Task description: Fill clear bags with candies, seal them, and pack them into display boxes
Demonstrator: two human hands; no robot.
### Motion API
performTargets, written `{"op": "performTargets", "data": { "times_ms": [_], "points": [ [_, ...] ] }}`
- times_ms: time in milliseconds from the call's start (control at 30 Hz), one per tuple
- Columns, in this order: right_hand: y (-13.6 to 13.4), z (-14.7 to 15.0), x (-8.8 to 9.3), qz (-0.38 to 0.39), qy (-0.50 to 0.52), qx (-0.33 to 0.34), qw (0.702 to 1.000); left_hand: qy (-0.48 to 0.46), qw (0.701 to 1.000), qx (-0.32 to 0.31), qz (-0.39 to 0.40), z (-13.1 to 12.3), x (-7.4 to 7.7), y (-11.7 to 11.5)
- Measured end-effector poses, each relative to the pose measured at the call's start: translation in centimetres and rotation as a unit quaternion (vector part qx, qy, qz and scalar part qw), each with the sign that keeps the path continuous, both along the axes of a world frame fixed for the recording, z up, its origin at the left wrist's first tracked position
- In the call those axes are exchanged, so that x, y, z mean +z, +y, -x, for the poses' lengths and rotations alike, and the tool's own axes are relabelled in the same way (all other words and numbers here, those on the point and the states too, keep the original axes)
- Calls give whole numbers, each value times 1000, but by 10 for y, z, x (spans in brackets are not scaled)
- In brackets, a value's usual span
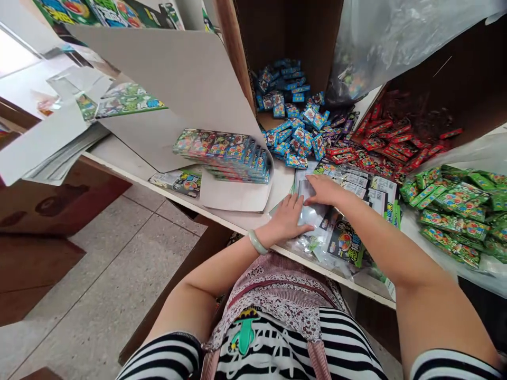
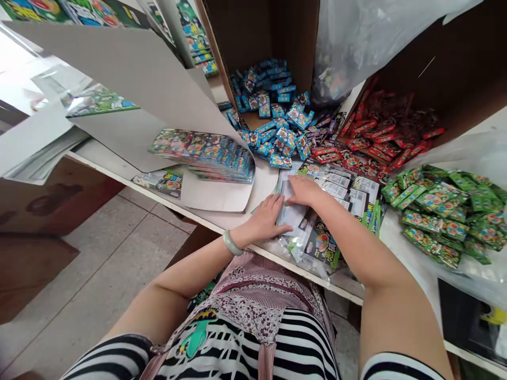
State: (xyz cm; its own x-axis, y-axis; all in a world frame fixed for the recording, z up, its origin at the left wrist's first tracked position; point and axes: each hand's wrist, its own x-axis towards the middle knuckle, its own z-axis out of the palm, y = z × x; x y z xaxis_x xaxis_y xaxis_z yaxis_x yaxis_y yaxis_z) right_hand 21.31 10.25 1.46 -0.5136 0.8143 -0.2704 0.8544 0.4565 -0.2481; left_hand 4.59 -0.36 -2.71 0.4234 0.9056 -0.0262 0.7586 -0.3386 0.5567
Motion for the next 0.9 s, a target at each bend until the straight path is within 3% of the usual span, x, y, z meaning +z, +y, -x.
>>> {"op": "performTargets", "data": {
  "times_ms": [133, 267, 367, 567, 900],
  "points": [
    [-5, 6, 4, -5, -35, 25, 999, 20, 999, 8, 40, -1, -9, 1],
    [-18, -5, 6, -42, 5, 3, 999, -32, 998, 61, -4, 11, -13, 4],
    [-43, -25, 4, -81, 28, -8, 996, -69, 993, 98, -21, 17, -14, 7],
    [-88, -64, -12, -78, 37, -4, 996, -125, 975, 152, 105, 22, -9, 14],
    [-95, -66, -21, -101, 60, 2, 993, -166, 955, 214, 119, 6, -1, 25]
  ]
}}
